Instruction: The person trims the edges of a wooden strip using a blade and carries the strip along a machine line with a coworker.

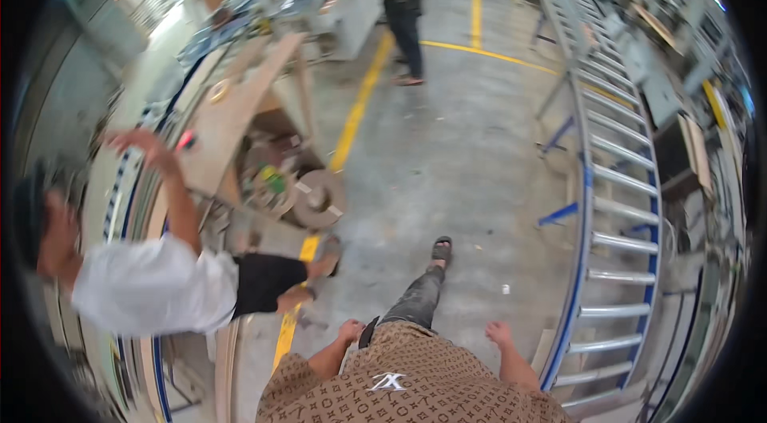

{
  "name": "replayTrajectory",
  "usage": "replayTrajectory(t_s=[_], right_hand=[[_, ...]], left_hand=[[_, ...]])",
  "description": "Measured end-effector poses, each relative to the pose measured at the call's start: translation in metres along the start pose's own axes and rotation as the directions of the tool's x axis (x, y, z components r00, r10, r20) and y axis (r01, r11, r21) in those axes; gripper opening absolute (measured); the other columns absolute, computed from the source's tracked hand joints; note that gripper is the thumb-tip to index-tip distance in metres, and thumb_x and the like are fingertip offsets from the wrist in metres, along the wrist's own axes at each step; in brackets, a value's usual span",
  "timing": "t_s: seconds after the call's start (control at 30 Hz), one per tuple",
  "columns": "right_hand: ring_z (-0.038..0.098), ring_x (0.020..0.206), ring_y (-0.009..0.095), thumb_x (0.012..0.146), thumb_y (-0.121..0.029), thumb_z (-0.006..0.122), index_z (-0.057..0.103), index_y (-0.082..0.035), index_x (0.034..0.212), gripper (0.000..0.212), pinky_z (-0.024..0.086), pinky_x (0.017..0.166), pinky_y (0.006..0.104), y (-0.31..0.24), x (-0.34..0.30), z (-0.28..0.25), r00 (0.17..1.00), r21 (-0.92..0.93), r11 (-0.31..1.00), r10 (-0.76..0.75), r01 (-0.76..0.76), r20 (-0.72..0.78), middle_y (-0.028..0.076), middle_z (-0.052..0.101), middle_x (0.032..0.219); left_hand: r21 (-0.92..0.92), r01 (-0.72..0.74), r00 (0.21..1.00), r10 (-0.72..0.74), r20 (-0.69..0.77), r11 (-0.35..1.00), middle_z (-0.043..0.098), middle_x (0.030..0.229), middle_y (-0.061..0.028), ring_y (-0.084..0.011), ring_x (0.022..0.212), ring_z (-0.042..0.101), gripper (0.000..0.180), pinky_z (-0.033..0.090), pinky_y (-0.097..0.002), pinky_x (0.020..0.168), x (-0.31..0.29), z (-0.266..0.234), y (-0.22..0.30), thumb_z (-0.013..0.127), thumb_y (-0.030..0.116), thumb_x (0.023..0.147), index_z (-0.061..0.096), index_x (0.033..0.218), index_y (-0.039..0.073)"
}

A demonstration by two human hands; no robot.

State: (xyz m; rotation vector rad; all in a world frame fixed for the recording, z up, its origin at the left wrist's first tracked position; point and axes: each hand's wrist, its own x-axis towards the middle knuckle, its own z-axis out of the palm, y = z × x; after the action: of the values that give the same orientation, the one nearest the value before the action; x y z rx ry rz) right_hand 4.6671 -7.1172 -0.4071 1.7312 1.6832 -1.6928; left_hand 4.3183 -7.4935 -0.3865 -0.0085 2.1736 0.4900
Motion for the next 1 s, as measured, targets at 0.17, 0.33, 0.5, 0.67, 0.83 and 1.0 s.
replayTrajectory(t_s=[0.17, 0.33, 0.5, 0.67, 0.83, 1.0], right_hand=[[0.061, 0.064, 0.011, 0.085, -0.014, 0.066, 0.066, 0.001, 0.103, 0.024, 0.049, 0.055, 0.0276, -0.117, 0.078, -0.033, 0.898, -0.054, 0.901, -0.434, 0.431, -0.071, 0.006, 0.066, 0.078], [0.062, 0.071, 0.016, 0.083, -0.017, 0.067, 0.066, 0.001, 0.099, 0.024, 0.052, 0.065, 0.0315, -0.207, 0.134, -0.139, 0.936, -0.011, 0.954, -0.295, 0.299, -0.193, 0.007, 0.066, 0.078], [0.058, 0.063, 0.013, 0.089, -0.015, 0.062, 0.063, -0.001, 0.097, 0.016, 0.046, 0.053, 0.0271, -0.295, 0.17, -0.205, 0.93, 0.338, 0.899, -0.165, 0.279, -0.33, 0.004, 0.06, 0.073], [0.058, 0.062, 0.012, 0.09, -0.018, 0.064, 0.062, -0.002, 0.099, 0.018, 0.044, 0.05, 0.0254, -0.283, 0.248, -0.226, 0.943, 0.258, 0.938, -0.153, 0.232, -0.294, 0.005, 0.06, 0.076], [0.06, 0.069, 0.016, 0.086, -0.02, 0.069, 0.065, -0.001, 0.107, 0.028, 0.051, 0.058, 0.0317, -0.27, 0.318, -0.249, 0.984, 0.134, 0.98, -0.133, 0.148, -0.116, 0.007, 0.065, 0.082], [0.067, 0.073, 0.018, 0.082, -0.019, 0.069, 0.067, 0.001, 0.102, 0.028, 0.054, 0.067, 0.0336, -0.388, 0.368, -0.318, 0.938, -0.168, 0.932, -0.338, 0.321, -0.08, 0.011, 0.07, 0.084]], left_hand=[[0.037, -0.221, 0.957, 0.209, 0.202, 0.975, 0.07, 0.1, -0.0161, -0.0285, 0.094, 0.067, 0.045, 0.051, -0.0382, 0.084, 0.091, 0.032, 0.118, 0.068, 0.046, 0.077, 0.071, 0.103, 0.009], [-0.174, -0.306, 0.942, 0.324, 0.089, 0.936, 0.069, 0.094, -0.0143, -0.024, 0.08, 0.065, 0.042, 0.051, -0.0382, 0.071, 0.118, 0.039, 0.336, 0.064, 0.038, 0.085, 0.065, 0.109, 0.004], [-0.658, 0.158, 0.909, 0.153, 0.389, 0.736, 0.065, 0.085, -0.0097, -0.0209, 0.075, 0.062, 0.043, 0.049, -0.035, 0.063, 0.136, 0.036, 0.472, 0.063, 0.03, 0.09, 0.052, 0.124, 0.007], [-0.579, 0.272, 0.864, 0.071, 0.499, 0.769, 0.063, 0.099, -0.012, -0.0221, 0.082, 0.062, 0.045, 0.049, -0.0368, 0.068, 0.186, 0.063, 0.482, 0.062, 0.033, 0.09, 0.05, 0.127, 0.009], [-0.126, -0.22, 0.914, 0.249, 0.32, 0.967, 0.069, 0.096, -0.0122, -0.0301, 0.082, 0.064, 0.056, 0.051, -0.0416, 0.08, 0.202, 0.06, 0.504, 0.062, 0.048, 0.081, 0.063, 0.116, 0.004], [0.14, -0.116, 0.96, 0.075, 0.27, 0.983, 0.069, 0.101, -0.0191, -0.0286, 0.089, 0.066, 0.053, 0.051, -0.0381, 0.078, 0.188, 0.061, 0.529, 0.063, 0.048, 0.08, 0.067, 0.107, 0.002]])
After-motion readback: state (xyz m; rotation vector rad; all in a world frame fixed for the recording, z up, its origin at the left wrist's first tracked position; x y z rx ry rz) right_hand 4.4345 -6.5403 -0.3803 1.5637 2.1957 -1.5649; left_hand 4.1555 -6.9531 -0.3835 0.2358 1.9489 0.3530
